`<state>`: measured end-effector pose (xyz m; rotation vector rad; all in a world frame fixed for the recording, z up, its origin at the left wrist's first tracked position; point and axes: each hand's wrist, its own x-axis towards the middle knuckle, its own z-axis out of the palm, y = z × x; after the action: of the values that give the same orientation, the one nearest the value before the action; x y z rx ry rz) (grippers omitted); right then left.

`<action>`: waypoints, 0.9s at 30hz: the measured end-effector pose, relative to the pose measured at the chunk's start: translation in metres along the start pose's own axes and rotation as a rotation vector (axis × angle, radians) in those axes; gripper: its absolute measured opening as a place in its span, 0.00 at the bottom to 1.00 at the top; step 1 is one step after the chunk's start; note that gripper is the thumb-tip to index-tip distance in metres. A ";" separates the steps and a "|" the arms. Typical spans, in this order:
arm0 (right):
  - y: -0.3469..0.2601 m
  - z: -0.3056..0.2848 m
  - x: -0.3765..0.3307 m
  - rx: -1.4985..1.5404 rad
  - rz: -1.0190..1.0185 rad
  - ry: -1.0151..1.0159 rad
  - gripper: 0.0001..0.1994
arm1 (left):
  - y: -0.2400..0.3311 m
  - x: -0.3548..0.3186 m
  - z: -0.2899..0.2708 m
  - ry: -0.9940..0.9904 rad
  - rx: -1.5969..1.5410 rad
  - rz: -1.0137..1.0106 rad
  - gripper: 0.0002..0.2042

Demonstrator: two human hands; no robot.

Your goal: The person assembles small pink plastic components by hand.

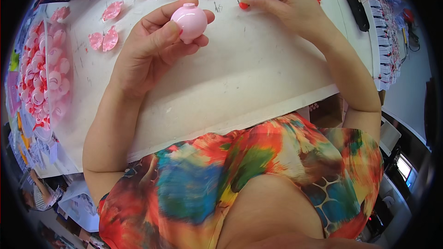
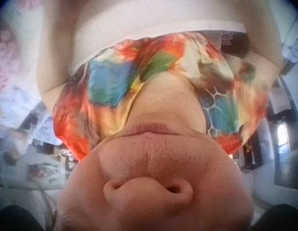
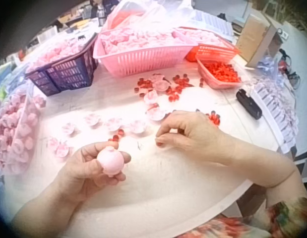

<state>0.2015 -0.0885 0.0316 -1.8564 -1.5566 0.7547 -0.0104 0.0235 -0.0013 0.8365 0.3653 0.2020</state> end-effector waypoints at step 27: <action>-0.020 0.017 -0.003 0.097 -0.450 -0.032 0.06 | -0.006 0.000 0.008 -0.057 0.209 -0.018 0.24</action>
<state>0.1756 -0.0871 0.0356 -1.3569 -1.8337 0.6379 -0.0065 0.0137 -0.0009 1.0425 0.3441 0.1236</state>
